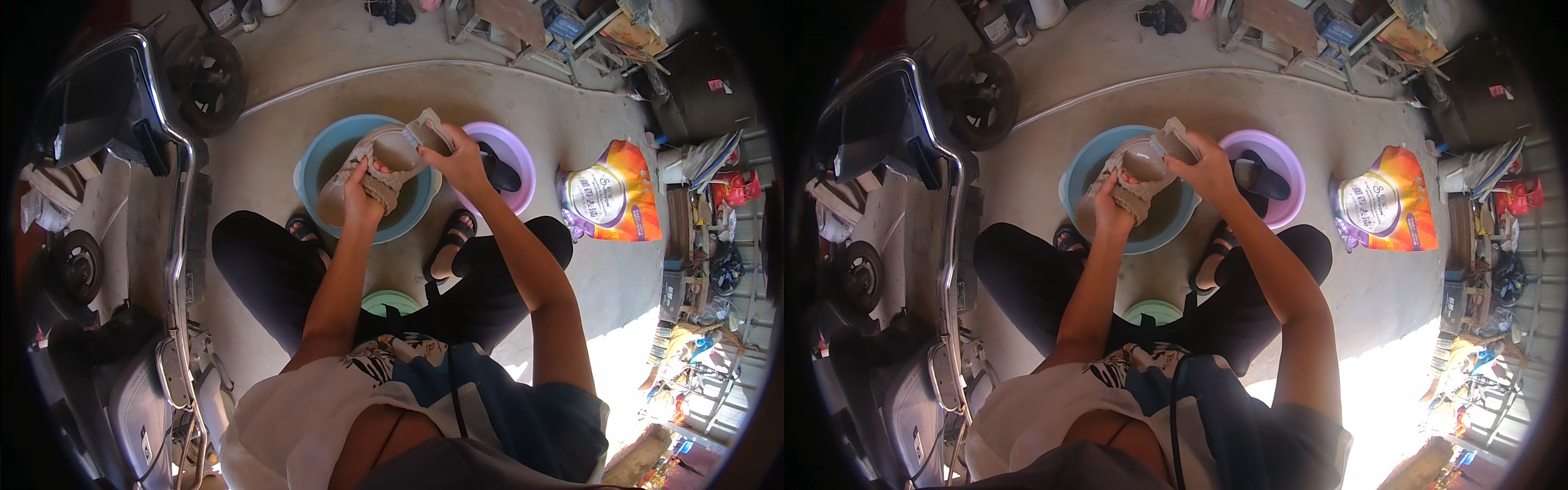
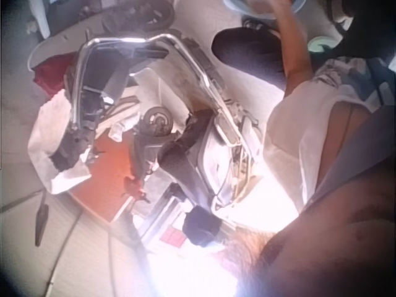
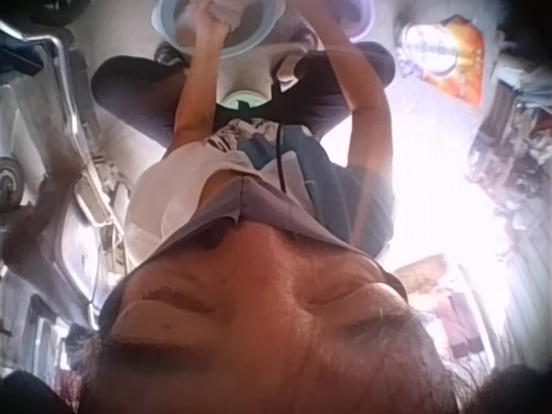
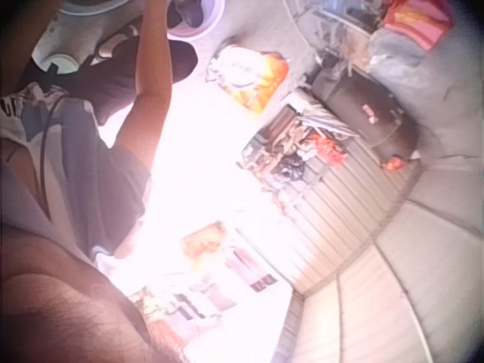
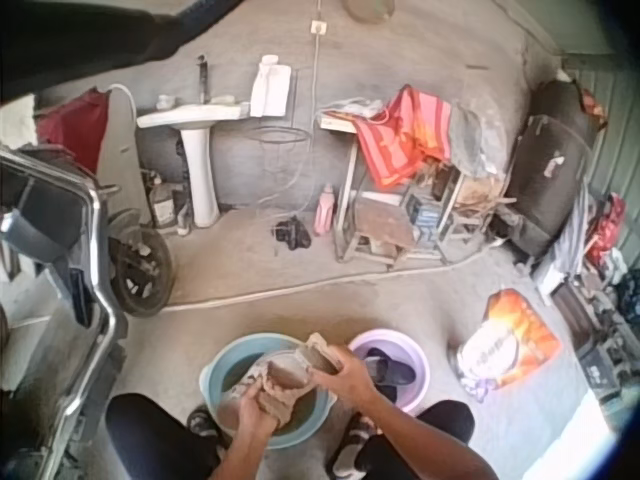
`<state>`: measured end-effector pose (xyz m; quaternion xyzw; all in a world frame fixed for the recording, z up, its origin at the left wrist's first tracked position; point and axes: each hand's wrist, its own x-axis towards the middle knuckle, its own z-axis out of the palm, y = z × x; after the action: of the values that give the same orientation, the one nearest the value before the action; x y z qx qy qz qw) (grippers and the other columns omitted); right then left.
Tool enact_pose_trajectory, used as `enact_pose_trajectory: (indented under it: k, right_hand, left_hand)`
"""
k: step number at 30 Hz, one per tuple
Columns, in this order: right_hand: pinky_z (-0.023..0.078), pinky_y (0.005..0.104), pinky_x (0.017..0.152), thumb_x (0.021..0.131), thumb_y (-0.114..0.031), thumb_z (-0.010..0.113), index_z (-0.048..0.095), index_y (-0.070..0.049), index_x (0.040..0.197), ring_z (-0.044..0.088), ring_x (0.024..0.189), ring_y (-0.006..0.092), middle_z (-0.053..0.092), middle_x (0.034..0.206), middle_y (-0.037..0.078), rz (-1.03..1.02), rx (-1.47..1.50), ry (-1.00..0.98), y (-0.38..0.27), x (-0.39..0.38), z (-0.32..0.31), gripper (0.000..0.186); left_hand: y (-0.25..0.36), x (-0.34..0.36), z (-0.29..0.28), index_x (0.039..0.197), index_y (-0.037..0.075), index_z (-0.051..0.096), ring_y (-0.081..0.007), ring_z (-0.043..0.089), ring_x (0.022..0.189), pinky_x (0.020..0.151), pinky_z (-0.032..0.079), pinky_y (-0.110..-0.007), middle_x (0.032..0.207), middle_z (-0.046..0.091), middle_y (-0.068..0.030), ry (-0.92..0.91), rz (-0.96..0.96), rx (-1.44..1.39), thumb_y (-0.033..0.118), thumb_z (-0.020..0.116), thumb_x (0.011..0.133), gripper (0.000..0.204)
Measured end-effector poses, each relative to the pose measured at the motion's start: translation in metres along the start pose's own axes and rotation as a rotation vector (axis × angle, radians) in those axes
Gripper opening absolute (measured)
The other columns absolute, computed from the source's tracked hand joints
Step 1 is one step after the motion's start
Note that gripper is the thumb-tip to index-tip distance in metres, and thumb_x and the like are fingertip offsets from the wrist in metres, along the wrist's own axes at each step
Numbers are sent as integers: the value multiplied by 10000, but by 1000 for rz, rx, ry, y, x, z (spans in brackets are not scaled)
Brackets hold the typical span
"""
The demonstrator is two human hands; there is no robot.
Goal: The person cleans beige slippers and black sandals in plastic buckets using a handheld brush and a piece of soap.
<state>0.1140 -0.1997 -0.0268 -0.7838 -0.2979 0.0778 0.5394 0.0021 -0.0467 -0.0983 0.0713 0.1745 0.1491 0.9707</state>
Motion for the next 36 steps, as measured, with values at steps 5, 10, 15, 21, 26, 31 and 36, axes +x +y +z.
enact_pose_trajectory:
  k: [5,10,15,21,26,31,36]
  right_hand:
    - [466,297,818,756,-190,766,595,8,1139,593,884,149,633,976,95,1,-341,62,26,-41,6,463]
    - [463,338,823,745,-198,767,576,-12,1122,601,930,280,608,1026,168,52,284,340,-9,-16,21,462]
    - [445,301,781,741,-126,766,568,-1,1093,524,875,164,534,942,74,-333,-42,333,-27,4,49,422]
    - [467,322,772,746,-197,756,559,11,1109,580,898,227,578,989,116,63,134,202,66,-52,96,463]
    - [497,275,622,873,-276,635,534,-58,1137,606,748,153,602,900,31,588,825,285,107,-57,109,356]
    - [502,274,582,909,-280,578,531,-69,1096,612,752,138,590,882,37,740,1197,316,87,-61,112,286]
    - [495,298,637,841,-324,668,533,-72,1145,606,779,179,585,907,63,599,956,348,108,-42,111,417]
  left_hand:
    - [35,24,-2,912,39,552,-192,558,837,856,471,-355,834,572,-58,-109,146,-230,169,439,964,180]
    - [40,14,9,913,41,561,-195,563,849,873,470,-369,849,577,-58,-179,105,-257,159,443,959,173]
    - [24,18,-4,947,32,573,-210,590,865,885,476,-392,883,602,-66,-59,7,-307,146,447,954,169]
    - [23,51,-41,1085,2,576,-243,604,1017,992,441,-424,1034,634,-106,-65,27,-429,139,416,954,248]
    - [19,67,-61,1292,-1,486,-323,489,1230,1082,346,-473,1308,529,-166,-78,1,-406,260,379,973,426]
    - [8,60,-74,1358,37,432,-362,415,1283,1089,318,-492,1394,446,-148,197,-30,-174,386,433,944,541]
    - [-18,53,-86,1350,48,442,-340,436,1260,1072,330,-486,1364,471,-136,156,-41,-40,392,435,944,532]
